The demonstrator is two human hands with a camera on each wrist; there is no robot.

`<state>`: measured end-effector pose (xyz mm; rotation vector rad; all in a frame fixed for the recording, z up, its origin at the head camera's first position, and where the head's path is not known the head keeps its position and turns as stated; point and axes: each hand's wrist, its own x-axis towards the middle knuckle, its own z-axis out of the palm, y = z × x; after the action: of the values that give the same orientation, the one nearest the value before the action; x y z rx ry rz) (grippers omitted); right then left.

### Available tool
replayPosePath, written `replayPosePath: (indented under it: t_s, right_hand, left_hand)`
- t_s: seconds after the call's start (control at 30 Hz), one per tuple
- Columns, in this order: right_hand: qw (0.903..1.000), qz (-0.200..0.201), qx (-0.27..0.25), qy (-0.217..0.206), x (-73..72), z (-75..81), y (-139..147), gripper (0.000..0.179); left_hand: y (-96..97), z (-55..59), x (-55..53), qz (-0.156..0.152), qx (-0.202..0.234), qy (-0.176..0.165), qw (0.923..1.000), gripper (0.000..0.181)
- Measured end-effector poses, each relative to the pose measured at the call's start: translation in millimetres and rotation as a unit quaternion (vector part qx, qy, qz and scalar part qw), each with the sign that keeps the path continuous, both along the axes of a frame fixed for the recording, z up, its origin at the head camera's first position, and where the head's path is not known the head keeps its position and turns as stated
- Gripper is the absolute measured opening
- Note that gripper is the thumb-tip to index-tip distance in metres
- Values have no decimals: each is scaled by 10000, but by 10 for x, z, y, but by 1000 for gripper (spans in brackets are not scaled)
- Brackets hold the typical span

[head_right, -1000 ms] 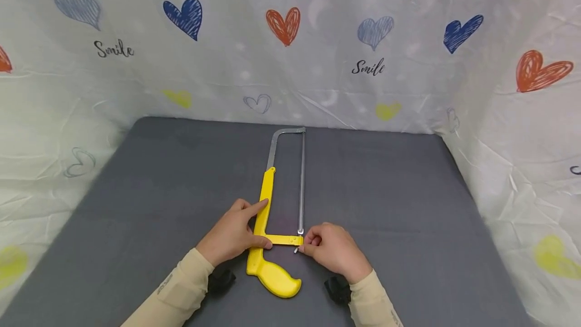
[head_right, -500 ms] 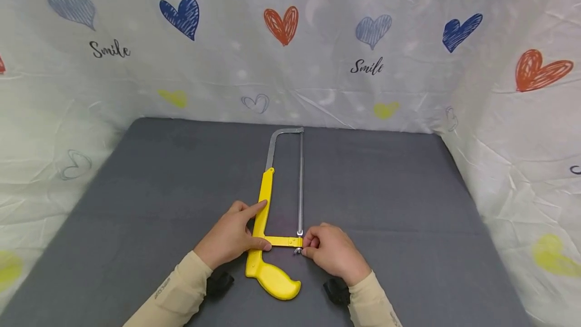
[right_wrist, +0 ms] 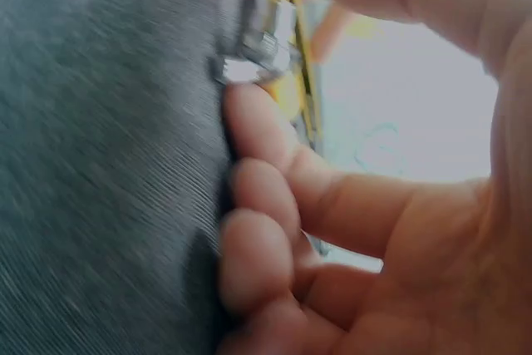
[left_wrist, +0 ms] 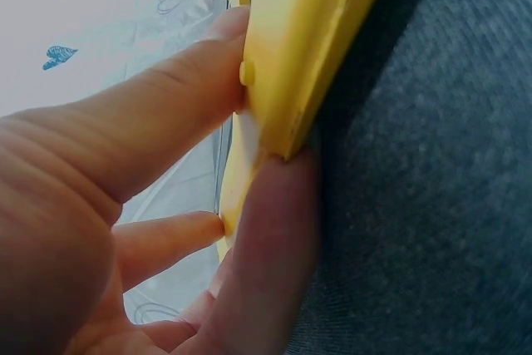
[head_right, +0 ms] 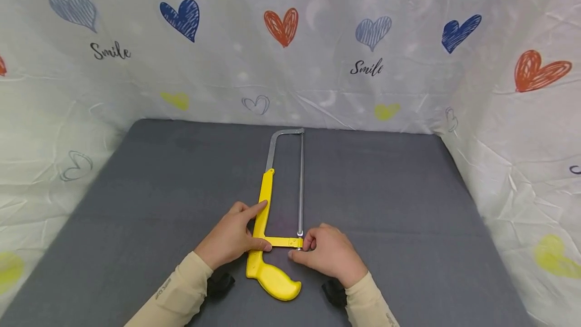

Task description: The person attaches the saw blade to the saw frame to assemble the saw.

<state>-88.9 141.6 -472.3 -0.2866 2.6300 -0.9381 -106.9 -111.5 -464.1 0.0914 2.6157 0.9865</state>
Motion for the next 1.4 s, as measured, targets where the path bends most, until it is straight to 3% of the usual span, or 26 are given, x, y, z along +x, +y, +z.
replayPosePath:
  t_s: [0.13,0.6,1.03,1.4]
  right_hand:
    - [9996,-222,136,65,-13,-5,-69,41]
    - [9989,-433,172,-35,-27,30,-87,35]
    - [9999,-30,-101,-20,40,-6,16,30]
    - [9986,180,-503,-9,11,30,55,24]
  left_hand:
    - [-8,21,-13,-9,-33,72,10000,106]
    - [6,53,-39,3,-66,58,10000,105]
    - [19,-6,8,63,-19,-177,9998,107]
    - [-9,8,-20,51,-68,-138,9999,106]
